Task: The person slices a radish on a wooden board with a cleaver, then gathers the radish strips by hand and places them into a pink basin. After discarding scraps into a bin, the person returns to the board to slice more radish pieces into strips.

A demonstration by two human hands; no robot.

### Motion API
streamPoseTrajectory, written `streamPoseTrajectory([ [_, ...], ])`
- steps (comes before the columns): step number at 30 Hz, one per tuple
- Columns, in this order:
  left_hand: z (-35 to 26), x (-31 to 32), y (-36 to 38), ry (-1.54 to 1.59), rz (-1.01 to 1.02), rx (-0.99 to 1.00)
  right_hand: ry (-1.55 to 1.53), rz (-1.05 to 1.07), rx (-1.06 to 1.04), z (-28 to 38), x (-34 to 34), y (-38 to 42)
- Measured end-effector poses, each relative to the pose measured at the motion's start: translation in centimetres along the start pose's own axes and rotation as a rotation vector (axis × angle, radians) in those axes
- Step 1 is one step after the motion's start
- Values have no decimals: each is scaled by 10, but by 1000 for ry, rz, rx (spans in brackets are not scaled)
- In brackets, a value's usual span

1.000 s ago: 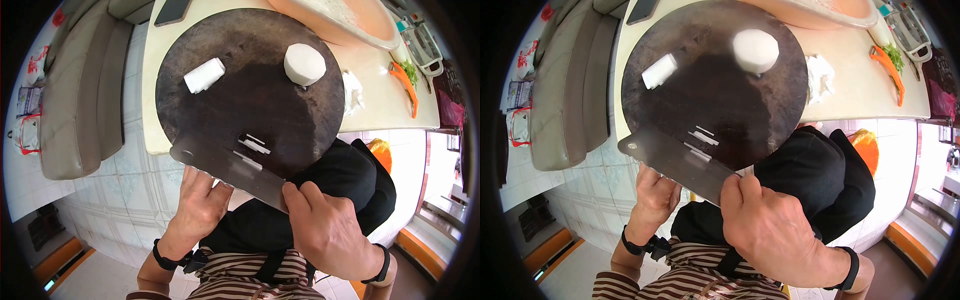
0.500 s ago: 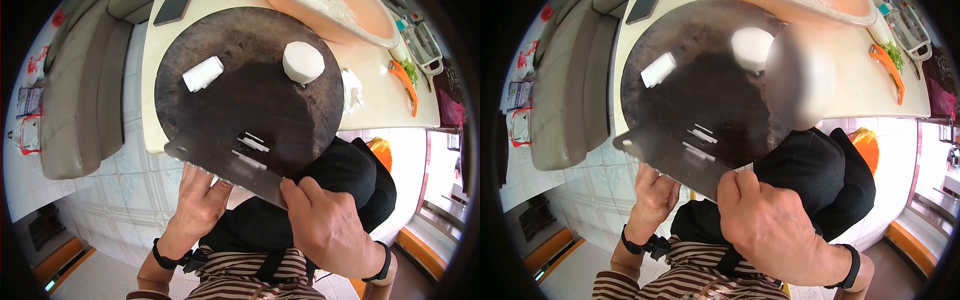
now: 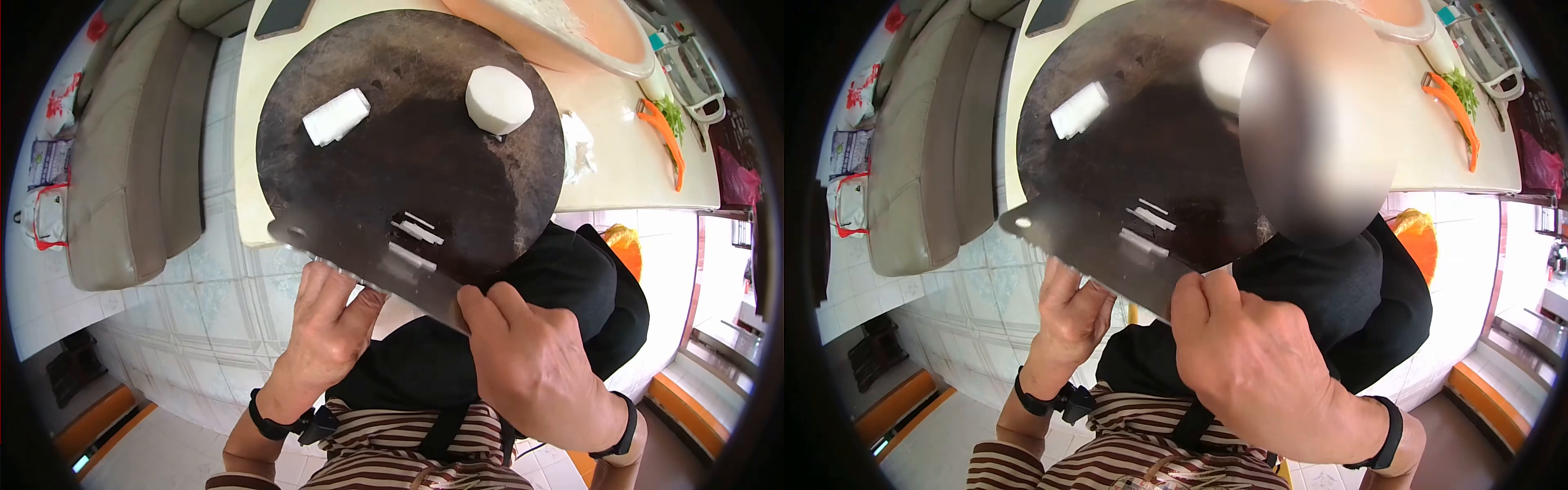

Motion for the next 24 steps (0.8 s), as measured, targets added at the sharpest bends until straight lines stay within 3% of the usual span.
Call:
streamPoseTrajectory([
  [2,1,-2,3,9,12,10,30,-9,-59,3,-4,4],
  [7,0,-2,1,30,0,-8,23,79,55,8,-2,4],
  [14,-3,0,1,21,-1,-26,12,-4,49,4,5,-3],
  [20,2,-1,4,42,16,-14,42,20,-34,5,-2,7],
  [24,2,-1,4,36,5,4,1,85,50,8,-2,1],
])
Point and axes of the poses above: each hand's wrist, its own y-axis away from the middle knuckle, its own x-axis out of the palm, z = x × y, the point moved 1 cm from there along -y, towards the middle knuckle, and after that the axes turned 15 degrees about y, right-handed, at the moved point
